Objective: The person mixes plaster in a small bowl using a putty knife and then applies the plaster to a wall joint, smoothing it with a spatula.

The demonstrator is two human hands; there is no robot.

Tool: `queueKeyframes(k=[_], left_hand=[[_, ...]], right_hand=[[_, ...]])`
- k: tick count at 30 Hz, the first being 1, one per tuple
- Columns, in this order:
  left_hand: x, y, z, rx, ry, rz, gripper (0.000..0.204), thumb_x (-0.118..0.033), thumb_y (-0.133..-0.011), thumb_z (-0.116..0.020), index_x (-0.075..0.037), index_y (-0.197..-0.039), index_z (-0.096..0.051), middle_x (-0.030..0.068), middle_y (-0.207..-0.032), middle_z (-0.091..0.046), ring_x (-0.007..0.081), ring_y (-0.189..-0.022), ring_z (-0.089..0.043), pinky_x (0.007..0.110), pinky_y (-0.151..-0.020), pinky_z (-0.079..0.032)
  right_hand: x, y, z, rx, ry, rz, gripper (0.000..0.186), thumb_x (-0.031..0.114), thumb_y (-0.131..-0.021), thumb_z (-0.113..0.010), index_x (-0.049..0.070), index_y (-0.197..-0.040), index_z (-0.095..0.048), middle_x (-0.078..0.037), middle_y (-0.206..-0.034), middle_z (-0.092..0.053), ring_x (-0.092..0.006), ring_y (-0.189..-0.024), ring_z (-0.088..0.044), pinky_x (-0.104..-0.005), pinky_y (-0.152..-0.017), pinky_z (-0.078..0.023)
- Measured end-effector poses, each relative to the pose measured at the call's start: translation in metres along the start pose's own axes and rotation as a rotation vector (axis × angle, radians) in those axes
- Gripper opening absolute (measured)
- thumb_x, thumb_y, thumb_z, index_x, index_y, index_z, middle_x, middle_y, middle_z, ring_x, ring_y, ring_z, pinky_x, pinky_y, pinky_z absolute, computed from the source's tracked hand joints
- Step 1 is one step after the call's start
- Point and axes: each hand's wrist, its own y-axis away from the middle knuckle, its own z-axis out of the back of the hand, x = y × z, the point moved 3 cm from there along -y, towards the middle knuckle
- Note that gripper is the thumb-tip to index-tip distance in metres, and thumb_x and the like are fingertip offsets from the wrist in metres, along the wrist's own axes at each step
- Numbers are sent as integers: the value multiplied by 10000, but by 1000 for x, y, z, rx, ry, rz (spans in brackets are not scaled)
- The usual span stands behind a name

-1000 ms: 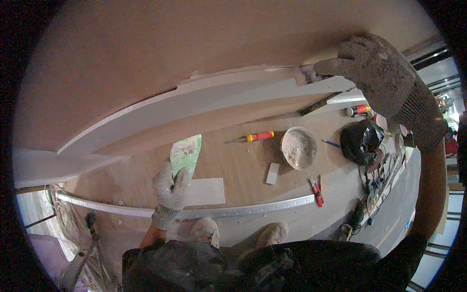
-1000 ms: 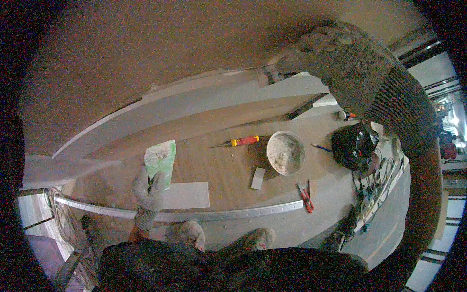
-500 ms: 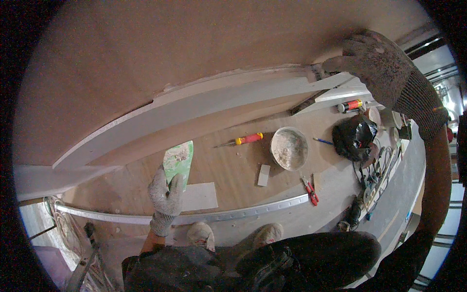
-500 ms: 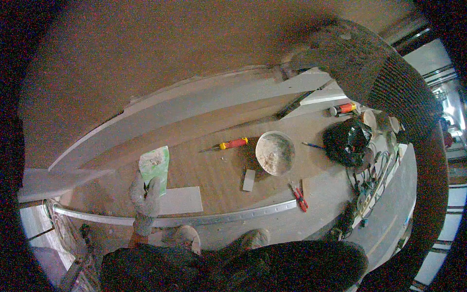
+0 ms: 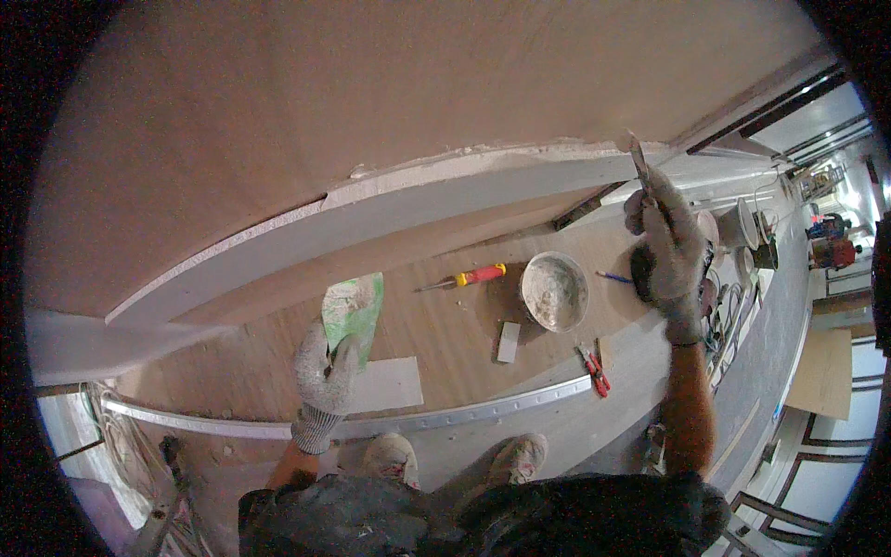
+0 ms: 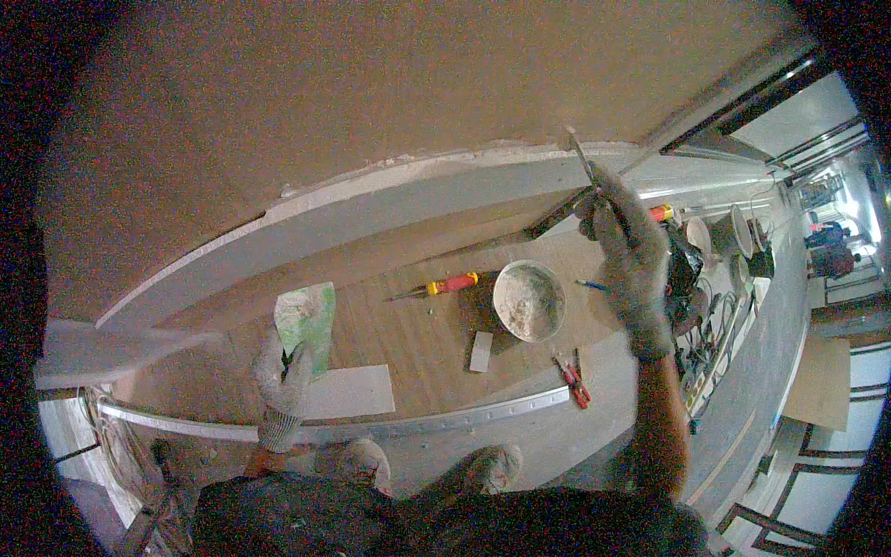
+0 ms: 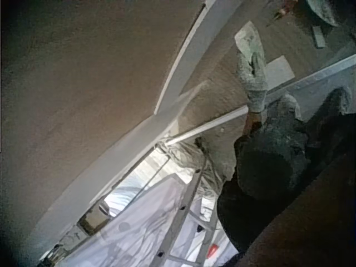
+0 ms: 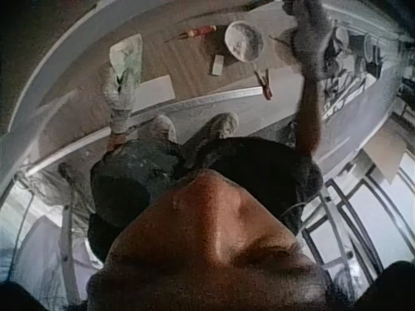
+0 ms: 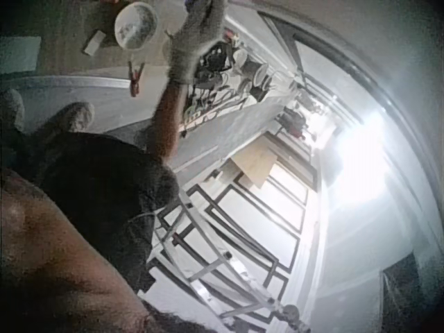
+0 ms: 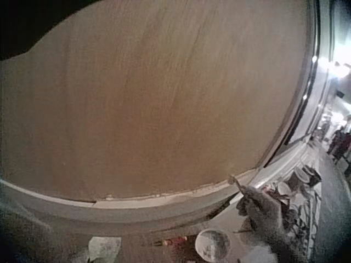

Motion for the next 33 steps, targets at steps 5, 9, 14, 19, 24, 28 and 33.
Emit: queueKeyframes(k=[5,9,14,19,24,28,33], left_hand=[[13,1,7,-21,2,-45,306,-75,-963,-712,26,-1249,-679,109,-961,-740,165,-835,-685,320,-761,-547],[23,4,8,-25,-45,26,255,-82,-960,-720,16,-1193,-685,116,-946,-737,170,-843,-687,337,-762,-543],[9,4,8,-33,45,70,229,-93,-971,-706,8,-1175,-675,119,-986,-729,168,-877,-673,342,-780,-537],[4,7,7,-36,88,95,250,-99,-984,-689,5,-1210,-667,118,-999,-727,168,-889,-665,346,-800,-536],[-7,6,3,-25,48,63,277,-102,-982,-695,11,-1233,-664,105,-996,-723,155,-886,-650,328,-795,-523],[-8,7,7,-51,84,40,270,-97,-982,-696,12,-1228,-665,90,-1000,-724,137,-888,-644,320,-784,-519],[2,15,16,69,-4,187,248,-89,-988,-687,12,-1214,-670,99,-975,-719,134,-846,-641,318,-746,-516]], right_hand=[[-18,12,-80,-439,-23,170,433,26,-1075,-504,-48,-1499,-545,-77,-1224,-651,-122,-1017,-604,-285,-912,-526],[-28,7,-114,-558,238,321,471,15,-1069,-508,-44,-1536,-495,-134,-1362,-646,-161,-1119,-617,-320,-1003,-512],[-39,-6,-137,-667,332,243,516,10,-1041,-536,-18,-1553,-482,-181,-1185,-671,-256,-1026,-653,-361,-926,-536],[-43,-5,-144,-727,426,322,522,17,-1039,-538,-19,-1556,-478,-167,-1089,-662,-279,-986,-649,-368,-889,-540],[-43,11,-145,-626,428,202,549,-14,-1015,-538,-7,-1560,-482,-161,-1059,-659,-302,-959,-645,-367,-873,-533],[-36,36,-133,-508,447,117,548,-24,-1006,-521,-5,-1552,-498,-152,-1036,-659,-283,-940,-640,-357,-871,-525],[-30,52,-83,-374,62,132,446,71,-1030,-569,-22,-1466,-553,-65,-901,-629,-220,-792,-590,-363,-764,-514]])
